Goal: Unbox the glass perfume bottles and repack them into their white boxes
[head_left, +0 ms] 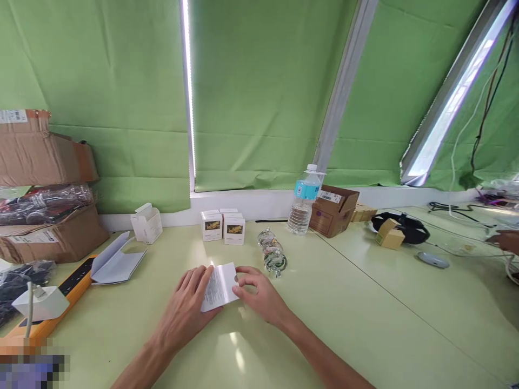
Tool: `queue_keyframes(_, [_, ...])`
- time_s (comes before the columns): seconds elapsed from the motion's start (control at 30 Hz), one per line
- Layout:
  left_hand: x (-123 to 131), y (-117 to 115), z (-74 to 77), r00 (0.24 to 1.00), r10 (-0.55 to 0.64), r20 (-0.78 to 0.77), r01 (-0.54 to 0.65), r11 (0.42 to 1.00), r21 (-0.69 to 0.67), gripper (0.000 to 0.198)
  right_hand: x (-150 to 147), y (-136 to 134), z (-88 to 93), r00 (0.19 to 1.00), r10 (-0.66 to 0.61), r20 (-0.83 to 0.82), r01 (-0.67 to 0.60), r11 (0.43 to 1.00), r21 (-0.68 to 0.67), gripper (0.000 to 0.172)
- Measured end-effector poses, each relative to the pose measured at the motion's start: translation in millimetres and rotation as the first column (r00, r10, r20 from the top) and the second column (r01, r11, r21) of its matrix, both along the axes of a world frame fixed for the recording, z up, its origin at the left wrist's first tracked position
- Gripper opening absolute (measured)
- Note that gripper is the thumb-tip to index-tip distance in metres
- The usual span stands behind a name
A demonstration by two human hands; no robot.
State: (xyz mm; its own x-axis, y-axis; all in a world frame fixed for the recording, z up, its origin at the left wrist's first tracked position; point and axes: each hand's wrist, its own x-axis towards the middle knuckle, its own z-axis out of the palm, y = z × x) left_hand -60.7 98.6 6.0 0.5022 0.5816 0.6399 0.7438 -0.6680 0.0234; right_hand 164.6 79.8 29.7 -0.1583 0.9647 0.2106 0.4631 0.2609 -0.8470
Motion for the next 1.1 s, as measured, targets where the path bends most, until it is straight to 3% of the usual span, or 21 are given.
queue_keyframes(0.1, [-1.7, 1.4, -2.7, 0.999, 0.033, 0.029, -0.033, 0.999, -0.006, 0.074, 2.4, -2.0, 7.1, 1.000, -0.015, -0.003, 0.015, 0.999, 0.041, 0.019])
queue_keyframes(0.27, [1.6, -2.3, -0.9, 1.000, -0.010, 0.005, 0.010, 1.000, -0.001, 0.072, -5.9, -5.9, 8.4, 1.000, -0.023, -0.014, 0.024, 0.998, 0.062, 0.018])
queue_keyframes(0.37, [1.6, -1.3, -0.3, 0.999, 0.037, 0.011, -0.037, 0.999, -0.018, 0.073, -0.5, -2.8, 9.8, 0.985, -0.158, -0.067, 0.166, 0.976, 0.141, 0.022])
queue_keyframes(0.47, [-4.8, 5.2, -3.2, 0.992, 0.124, 0.024, -0.122, 0.991, -0.047, 0.072, 15.3, 2.2, 16.5, 0.929, -0.317, -0.191, 0.357, 0.904, 0.237, 0.028])
queue_keyframes(0.6, [-13.9, 12.3, -6.1, 0.989, 0.146, 0.025, -0.145, 0.987, -0.065, 0.072, 29.2, 3.7, 25.1, 0.867, -0.363, -0.341, 0.445, 0.872, 0.203, 0.033])
queue_keyframes(0.73, [-12.2, 6.4, 2.3, 0.993, 0.079, 0.084, -0.073, 0.995, -0.068, 0.072, 24.0, -1.0, 28.3, 0.875, -0.258, -0.410, 0.335, 0.933, 0.129, 0.034])
queue_keyframes(0.87, [-7.5, -7.9, 19.1, 0.989, -0.116, 0.095, 0.120, 0.992, -0.039, 0.035, 16.0, -6.6, 32.4, 0.862, -0.146, -0.486, 0.171, 0.985, 0.007, 0.036])
queue_keyframes(0.93, [-6.0, -14.4, 26.5, 0.975, -0.210, 0.071, 0.214, 0.975, -0.064, 0.027, 15.3, -8.4, 35.2, 0.834, -0.127, -0.537, 0.113, 0.992, -0.060, 0.036])
queue_keyframes(1.1, [-3.8, -21.9, 35.5, 0.957, -0.264, 0.117, 0.280, 0.949, -0.145, 0.043, 18.5, -9.4, 40.2, 0.774, -0.099, -0.625, -0.063, 0.971, -0.232, 0.033])
